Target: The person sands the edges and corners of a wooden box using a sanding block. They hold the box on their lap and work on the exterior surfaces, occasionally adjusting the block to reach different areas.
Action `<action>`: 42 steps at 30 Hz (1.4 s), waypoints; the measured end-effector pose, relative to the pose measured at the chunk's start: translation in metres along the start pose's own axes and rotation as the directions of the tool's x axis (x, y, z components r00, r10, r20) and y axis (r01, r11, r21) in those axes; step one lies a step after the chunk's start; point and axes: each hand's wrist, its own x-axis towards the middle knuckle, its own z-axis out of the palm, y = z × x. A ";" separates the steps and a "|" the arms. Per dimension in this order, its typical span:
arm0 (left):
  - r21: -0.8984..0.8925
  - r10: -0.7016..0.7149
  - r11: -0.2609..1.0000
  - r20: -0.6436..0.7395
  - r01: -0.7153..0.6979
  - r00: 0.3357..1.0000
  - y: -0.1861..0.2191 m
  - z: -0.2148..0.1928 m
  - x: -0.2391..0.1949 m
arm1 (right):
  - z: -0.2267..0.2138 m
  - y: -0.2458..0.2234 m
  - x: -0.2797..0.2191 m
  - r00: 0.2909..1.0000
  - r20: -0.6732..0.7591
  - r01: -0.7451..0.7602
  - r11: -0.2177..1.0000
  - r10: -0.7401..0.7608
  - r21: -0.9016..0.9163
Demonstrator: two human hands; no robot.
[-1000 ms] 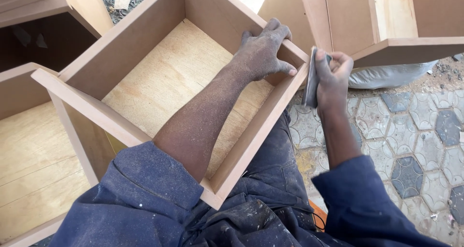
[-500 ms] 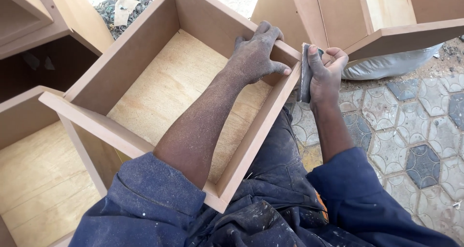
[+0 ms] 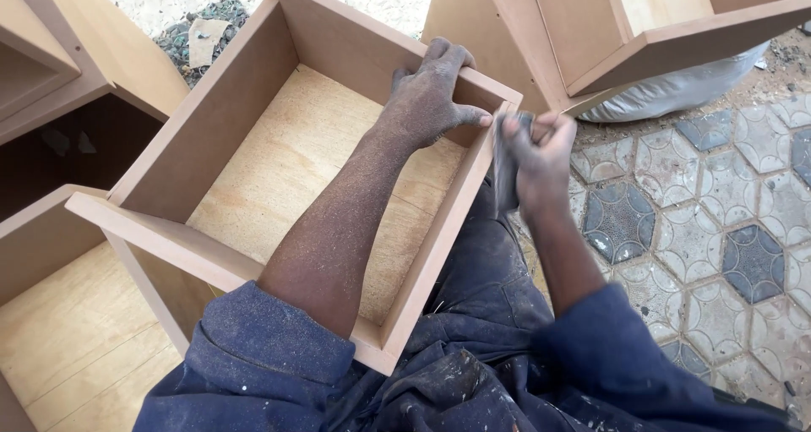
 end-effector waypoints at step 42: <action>-0.067 0.025 0.997 -0.177 -0.038 0.984 0.022 -0.035 -0.001 | -0.055 -0.026 -0.020 0.945 0.128 -0.300 0.648 0.300 0.700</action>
